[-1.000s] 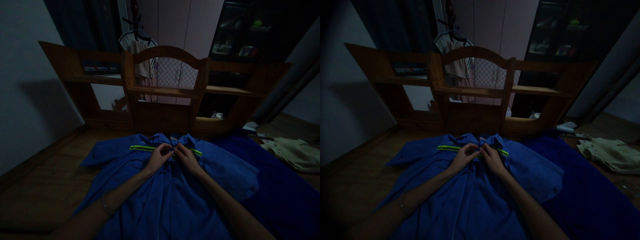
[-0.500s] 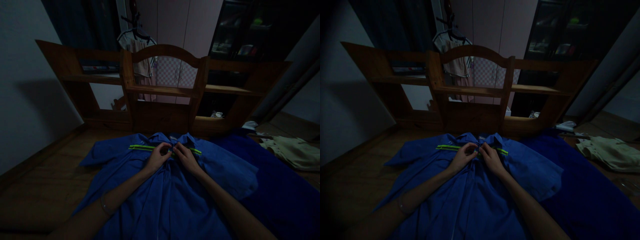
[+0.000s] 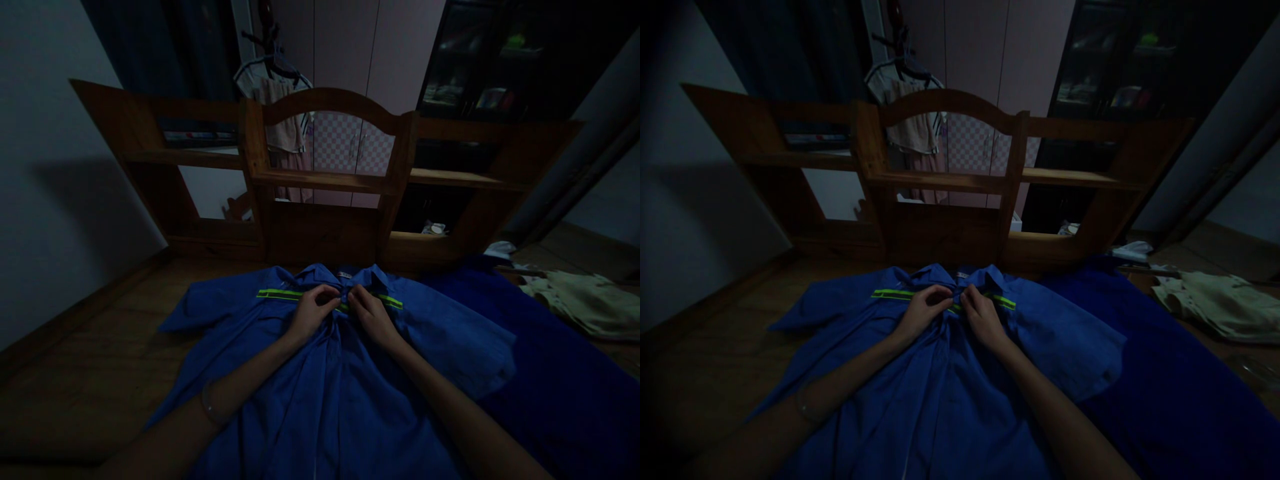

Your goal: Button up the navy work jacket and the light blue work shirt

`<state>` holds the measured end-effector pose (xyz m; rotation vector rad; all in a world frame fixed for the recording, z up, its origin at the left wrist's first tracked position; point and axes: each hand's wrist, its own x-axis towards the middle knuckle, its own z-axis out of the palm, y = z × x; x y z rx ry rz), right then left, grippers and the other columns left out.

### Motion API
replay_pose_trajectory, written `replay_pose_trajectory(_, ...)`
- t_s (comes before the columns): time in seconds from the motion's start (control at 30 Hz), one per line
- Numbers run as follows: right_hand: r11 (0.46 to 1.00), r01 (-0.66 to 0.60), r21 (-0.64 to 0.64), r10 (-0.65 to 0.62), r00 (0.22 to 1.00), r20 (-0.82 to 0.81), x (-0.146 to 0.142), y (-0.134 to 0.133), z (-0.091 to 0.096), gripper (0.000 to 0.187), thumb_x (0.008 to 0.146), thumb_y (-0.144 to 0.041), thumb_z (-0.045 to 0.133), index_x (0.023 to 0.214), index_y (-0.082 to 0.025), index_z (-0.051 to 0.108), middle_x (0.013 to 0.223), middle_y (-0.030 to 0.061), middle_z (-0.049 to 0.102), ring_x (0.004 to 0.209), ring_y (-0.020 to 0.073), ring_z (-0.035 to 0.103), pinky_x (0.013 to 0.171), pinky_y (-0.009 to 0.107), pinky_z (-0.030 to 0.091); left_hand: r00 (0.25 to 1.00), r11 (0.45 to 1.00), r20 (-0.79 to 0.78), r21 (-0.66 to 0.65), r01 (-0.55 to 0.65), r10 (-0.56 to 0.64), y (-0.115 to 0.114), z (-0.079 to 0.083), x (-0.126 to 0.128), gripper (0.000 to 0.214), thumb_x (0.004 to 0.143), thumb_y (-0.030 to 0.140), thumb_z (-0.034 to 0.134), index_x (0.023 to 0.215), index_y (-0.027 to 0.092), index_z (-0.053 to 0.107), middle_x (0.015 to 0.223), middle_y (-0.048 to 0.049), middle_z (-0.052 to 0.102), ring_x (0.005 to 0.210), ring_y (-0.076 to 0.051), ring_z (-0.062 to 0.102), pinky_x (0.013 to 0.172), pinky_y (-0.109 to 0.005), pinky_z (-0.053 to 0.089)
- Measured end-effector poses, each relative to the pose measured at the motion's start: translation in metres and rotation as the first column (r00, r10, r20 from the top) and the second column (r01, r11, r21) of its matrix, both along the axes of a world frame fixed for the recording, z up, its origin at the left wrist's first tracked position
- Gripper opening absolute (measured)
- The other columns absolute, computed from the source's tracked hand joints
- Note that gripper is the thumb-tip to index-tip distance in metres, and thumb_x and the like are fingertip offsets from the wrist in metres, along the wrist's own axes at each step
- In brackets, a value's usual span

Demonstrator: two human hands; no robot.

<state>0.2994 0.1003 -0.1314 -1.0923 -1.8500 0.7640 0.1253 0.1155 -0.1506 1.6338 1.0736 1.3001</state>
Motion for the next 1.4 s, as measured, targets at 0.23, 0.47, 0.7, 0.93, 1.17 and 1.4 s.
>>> replay_pose_trajectory(0.23, 0.992, 0.06, 0.111, -0.07, 0.993, 0.091, 0.003, 0.0, 0.004, 0.014, 0.094, -0.029, 0.043, 0.089, -0.019, 0.052, 0.077, -0.0021, 0.056, 0.068, 0.0122, 0.053, 0.065, 0.023, 0.037, 1.0, 1.0, -0.015, 0.004, -0.015, 0.015, 0.003, -0.002, -0.003, 0.024, 0.077, 0.034, 0.066, 0.091, 0.015, 0.064, 0.088, -0.0033, 0.067, 0.084, -0.017, 0.063, 0.078, -0.026, 0.048)
replay_pose_trajectory(0.47, 0.974, 0.108, 0.198, -0.159, 0.951, 0.266, 0.012, 0.017, -0.015, 0.023, 0.091, -0.026, 0.047, 0.108, -0.019, 0.061, 0.106, 0.0073, 0.063, 0.1, 0.0195, 0.058, 0.09, 0.032, 0.042, 0.995, 0.997, -0.101, -0.072, 0.013, -0.02, 0.011, -0.004, -0.008, 0.036, 0.089, 0.044, 0.046, 0.106, 0.017, 0.063, 0.103, -0.0051, 0.067, 0.096, -0.019, 0.062, 0.085, -0.028, 0.048)
replay_pose_trajectory(0.7, 0.96, 0.115, 0.256, -0.24, 0.811, 0.534, 0.03, 0.036, -0.028, 0.045, 0.094, -0.047, 0.041, 0.13, -0.021, 0.051, 0.136, 0.0093, 0.049, 0.128, 0.0249, 0.04, 0.108, 0.04, 0.028, 0.691, 0.962, -0.718, 0.124, 0.243, -0.082, 0.013, 0.0, -0.036, 0.061, 0.093, 0.054, 0.034, 0.146, 0.026, 0.024, 0.15, -0.004, 0.031, 0.14, -0.021, 0.024, 0.116, -0.04, 0.014)
replay_pose_trajectory(0.93, 0.973, 0.076, 0.219, -0.208, 0.705, 0.678, 0.047, 0.056, -0.014, 0.04, 0.095, -0.046, 0.039, 0.122, -0.022, 0.057, 0.123, 0.0081, 0.059, 0.123, 0.0238, 0.045, 0.108, 0.04, 0.025, 0.567, 0.961, -0.815, 0.051, 0.272, -0.117, 0.029, -0.001, -0.053, 0.055, 0.095, 0.055, 0.017, 0.146, 0.036, 0.017, 0.153, 0.0029, 0.024, 0.143, -0.021, 0.014, 0.114, -0.049, 0.011)
replay_pose_trajectory(1.17, 0.935, 0.17, 0.312, -0.334, 0.721, 0.608, 0.02, 0.017, 0.013, 0.033, 0.094, -0.027, 0.041, 0.124, -0.017, 0.05, 0.121, 0.0117, 0.058, 0.112, 0.0214, 0.053, 0.096, 0.033, 0.04, 0.603, 0.938, -0.795, 0.156, 0.31, -0.067, 0.026, -0.001, -0.059, 0.055, 0.093, 0.055, 0.031, 0.143, 0.03, 0.031, 0.149, -0.0016, 0.034, 0.139, -0.022, 0.024, 0.114, -0.045, 0.017)
replay_pose_trajectory(1.4, 0.935, 0.004, 0.356, -0.27, 0.661, 0.7, -0.016, -0.056, 0.018, 0.018, 0.088, -0.014, 0.046, 0.094, -0.021, 0.061, 0.094, 0.0085, 0.064, 0.085, 0.0197, 0.06, 0.073, 0.028, 0.045, 0.632, 0.931, -0.775, 0.224, 0.29, -0.01, 0.017, -0.001, -0.055, 0.056, 0.091, 0.052, 0.04, 0.141, 0.028, 0.036, 0.146, -0.0037, 0.04, 0.137, -0.024, 0.029, 0.114, -0.046, 0.019)
